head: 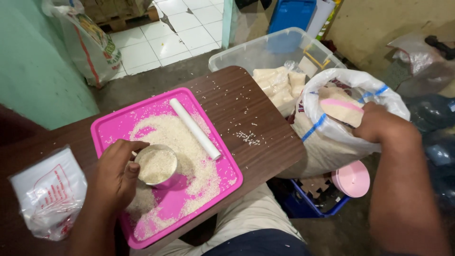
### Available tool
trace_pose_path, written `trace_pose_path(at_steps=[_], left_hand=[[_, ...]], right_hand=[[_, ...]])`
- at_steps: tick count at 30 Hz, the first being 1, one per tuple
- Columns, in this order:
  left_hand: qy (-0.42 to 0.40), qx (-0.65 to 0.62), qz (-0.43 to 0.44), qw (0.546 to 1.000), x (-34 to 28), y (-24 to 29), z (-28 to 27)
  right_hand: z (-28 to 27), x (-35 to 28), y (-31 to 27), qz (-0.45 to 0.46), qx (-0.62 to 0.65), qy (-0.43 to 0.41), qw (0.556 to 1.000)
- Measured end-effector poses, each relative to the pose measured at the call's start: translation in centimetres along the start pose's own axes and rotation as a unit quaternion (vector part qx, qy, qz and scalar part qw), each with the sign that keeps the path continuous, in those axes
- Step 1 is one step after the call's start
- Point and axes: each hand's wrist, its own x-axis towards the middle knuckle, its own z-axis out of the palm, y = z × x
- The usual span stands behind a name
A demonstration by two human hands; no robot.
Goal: Measuring rice using a cup and portioning it into plastic bags
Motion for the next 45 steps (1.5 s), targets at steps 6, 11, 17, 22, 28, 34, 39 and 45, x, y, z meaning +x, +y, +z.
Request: trace_pose_path(at_steps=[6, 11, 17, 22, 28, 34, 39, 45], left_hand=[[0.011, -0.021, 0.044, 0.999, -0.2, -0.1, -0.4], [0.008, -0.009, 0.05, 0.999, -0.2, -0.4, -0.3], [-0.001, -0.013, 0.02, 1.0, -0.3, 0.1, -0.3], [0.0, -0.009, 0.02, 1.0, -0.2, 0.5, -0.5], [-0.007, -0.006, 0.011, 1.0, -0.2, 0.5, -0.4], [0.001, -0.007, 0.02, 1.0, -0.3, -0.1, -0.3], [-0.002, -0.005, 0.006, 1.0, -0.2, 0.1, -0.4], [0.037, -0.004, 0.071, 0.997, -0.6, -1.6, 0.1]], right_hand=[[0.1, 0.9, -2.9, 0.051, -0.147, -0.047, 0.987], [-0.5, -1.4, -5.1, -0.026, -0.062, -0.08, 0.994], [-3.5, -5.4, -4.9, 0.032, 0.014, -0.058, 0.998], [-5.0, -7.7, -5.5, 0.064, 0.054, -0.051, 0.995], [-5.1, -7.6, -5.6, 0.051, 0.044, -0.039, 0.997], [-7.3, -11.2, -9.3, 0.027, 0.053, -0.013, 0.998], [-10.2, -17.5, -15.7, -0.02, 0.037, 0.007, 0.999], [-8.5, -21.0, -23.5, -0.206, -0.012, 0.0, 0.979]])
